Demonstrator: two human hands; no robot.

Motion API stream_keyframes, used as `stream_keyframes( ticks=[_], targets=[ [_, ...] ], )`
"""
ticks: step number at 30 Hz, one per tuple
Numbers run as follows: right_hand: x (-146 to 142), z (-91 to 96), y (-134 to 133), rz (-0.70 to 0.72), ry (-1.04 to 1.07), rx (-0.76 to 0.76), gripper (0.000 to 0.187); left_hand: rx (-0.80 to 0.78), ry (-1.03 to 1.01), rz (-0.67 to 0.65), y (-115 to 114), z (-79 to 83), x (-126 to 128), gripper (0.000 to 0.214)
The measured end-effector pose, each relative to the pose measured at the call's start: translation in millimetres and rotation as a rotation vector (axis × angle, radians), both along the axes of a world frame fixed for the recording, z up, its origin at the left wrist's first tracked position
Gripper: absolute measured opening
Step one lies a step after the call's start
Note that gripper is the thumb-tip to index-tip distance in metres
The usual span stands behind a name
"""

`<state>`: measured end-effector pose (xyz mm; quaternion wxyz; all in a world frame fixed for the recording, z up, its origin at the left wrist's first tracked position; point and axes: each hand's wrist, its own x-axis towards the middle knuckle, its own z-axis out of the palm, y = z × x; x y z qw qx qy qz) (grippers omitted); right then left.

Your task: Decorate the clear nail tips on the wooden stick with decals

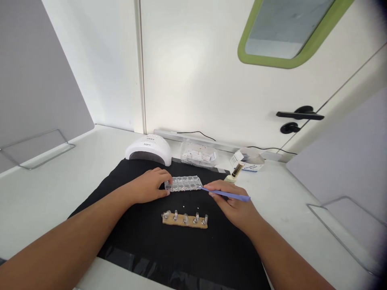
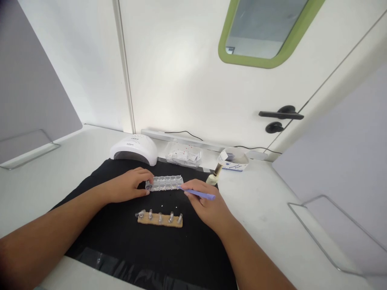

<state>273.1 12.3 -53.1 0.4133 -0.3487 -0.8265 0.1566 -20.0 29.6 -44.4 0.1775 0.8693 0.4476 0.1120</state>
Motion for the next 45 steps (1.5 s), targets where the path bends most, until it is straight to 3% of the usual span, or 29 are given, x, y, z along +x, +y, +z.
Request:
stream_keyframes(
  ticks=[22,35,45],
  targets=[
    [-0.8,4.1,-4.1,-0.072,0.007,-0.11,0.014,-0.007,0.02,0.008,-0.1,1.0,0.8,0.018],
    [0.8,2.3,-2.4,-0.026,0.036,-0.068,0.012,0.003,0.017,-0.002,1.0,0.3,0.7,0.017],
    [-0.2,7.0,-3.3,-0.034,-0.062,-0.029,0.008,-0.002,0.027,0.008,0.0,1.0,1.6,0.018]
  ],
)
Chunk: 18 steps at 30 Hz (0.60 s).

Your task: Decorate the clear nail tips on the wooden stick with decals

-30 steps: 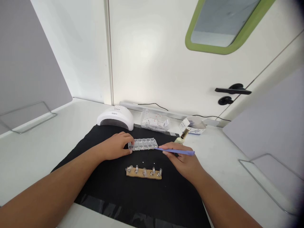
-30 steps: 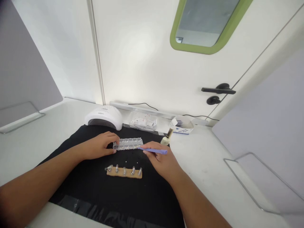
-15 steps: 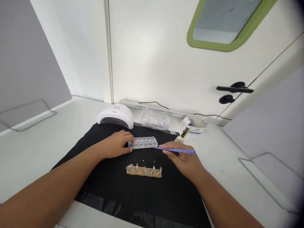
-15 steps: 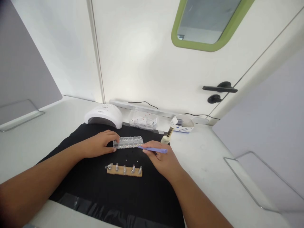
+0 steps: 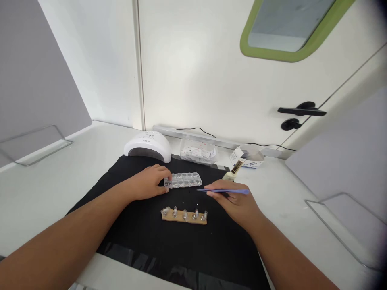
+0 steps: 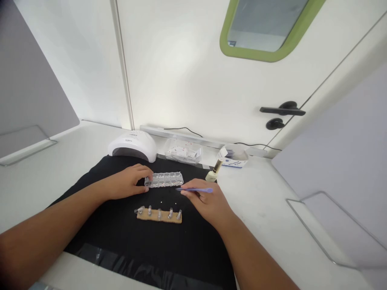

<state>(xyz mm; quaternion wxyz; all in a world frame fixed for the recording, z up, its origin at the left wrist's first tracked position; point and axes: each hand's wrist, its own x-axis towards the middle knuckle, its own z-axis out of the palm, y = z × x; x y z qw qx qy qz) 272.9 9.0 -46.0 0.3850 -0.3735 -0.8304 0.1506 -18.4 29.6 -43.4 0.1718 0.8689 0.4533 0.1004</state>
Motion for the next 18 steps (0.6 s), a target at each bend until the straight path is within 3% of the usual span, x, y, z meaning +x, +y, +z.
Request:
stream_keyframes(
  ticks=[18],
  targets=[
    [0.5,-7.5,1.9,0.002,0.044,0.002,0.014,-0.015,0.011,0.012,-1.3,0.2,-0.4,0.021]
  ],
)
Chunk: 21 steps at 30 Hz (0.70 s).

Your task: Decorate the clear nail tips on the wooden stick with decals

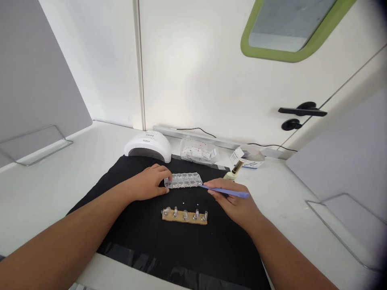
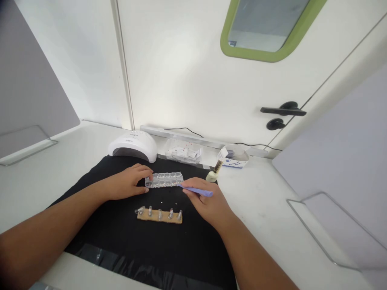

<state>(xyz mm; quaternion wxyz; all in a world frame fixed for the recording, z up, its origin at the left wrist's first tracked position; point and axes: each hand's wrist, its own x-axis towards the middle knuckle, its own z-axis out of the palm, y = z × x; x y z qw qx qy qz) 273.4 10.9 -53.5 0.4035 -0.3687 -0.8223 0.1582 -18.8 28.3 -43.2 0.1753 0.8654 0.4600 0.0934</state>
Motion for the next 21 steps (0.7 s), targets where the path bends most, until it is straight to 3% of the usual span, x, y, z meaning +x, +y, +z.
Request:
stream_keyframes(
  ticks=[21],
  targets=[
    [0.0,0.4,-0.1,0.049,0.023,0.008,0.016,-0.002,-0.001,0.003,0.0,0.4,-0.2,0.021]
  ],
)
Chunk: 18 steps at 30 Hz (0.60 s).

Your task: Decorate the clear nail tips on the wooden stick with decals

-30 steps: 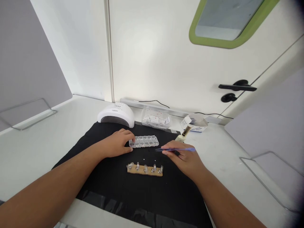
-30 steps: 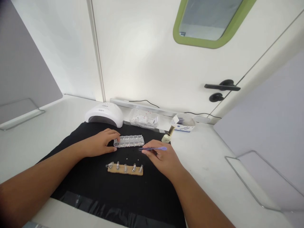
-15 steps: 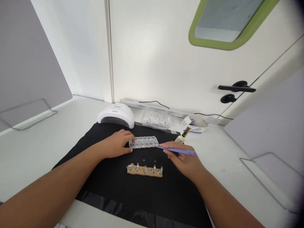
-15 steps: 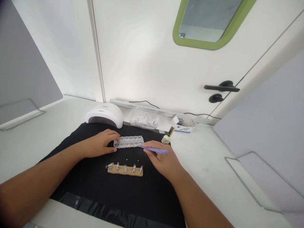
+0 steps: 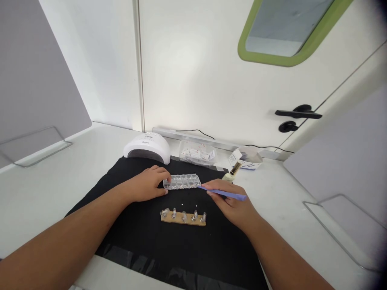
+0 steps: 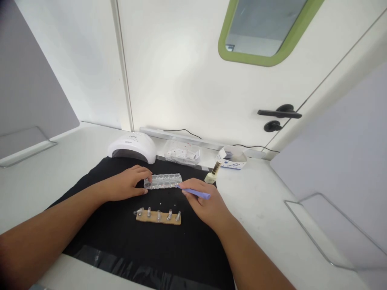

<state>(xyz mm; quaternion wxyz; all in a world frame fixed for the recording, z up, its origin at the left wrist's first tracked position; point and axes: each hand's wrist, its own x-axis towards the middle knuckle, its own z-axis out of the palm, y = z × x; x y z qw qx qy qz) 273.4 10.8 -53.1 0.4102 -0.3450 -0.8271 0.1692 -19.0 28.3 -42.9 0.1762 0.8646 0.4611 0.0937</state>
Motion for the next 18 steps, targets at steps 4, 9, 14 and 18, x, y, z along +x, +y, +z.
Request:
stream_keyframes(
  ticks=[4,9,14,18],
  targets=[
    [-0.7,1.7,-0.9,-0.004,0.006,-0.016,0.017,-0.002,0.0,0.0,-0.8,0.9,0.3,0.021],
    [-0.7,3.7,-2.6,-0.002,0.013,-0.05,0.017,0.002,-0.006,0.0,-0.2,0.1,0.6,0.021],
    [0.5,3.0,-2.7,-0.016,0.027,-0.066,0.017,0.005,-0.016,-0.003,0.3,-1.4,-0.8,0.021],
    [1.4,0.6,-2.4,-0.022,0.038,-0.07,0.017,0.008,-0.019,-0.002,-0.7,-1.4,-1.4,0.021]
  ],
)
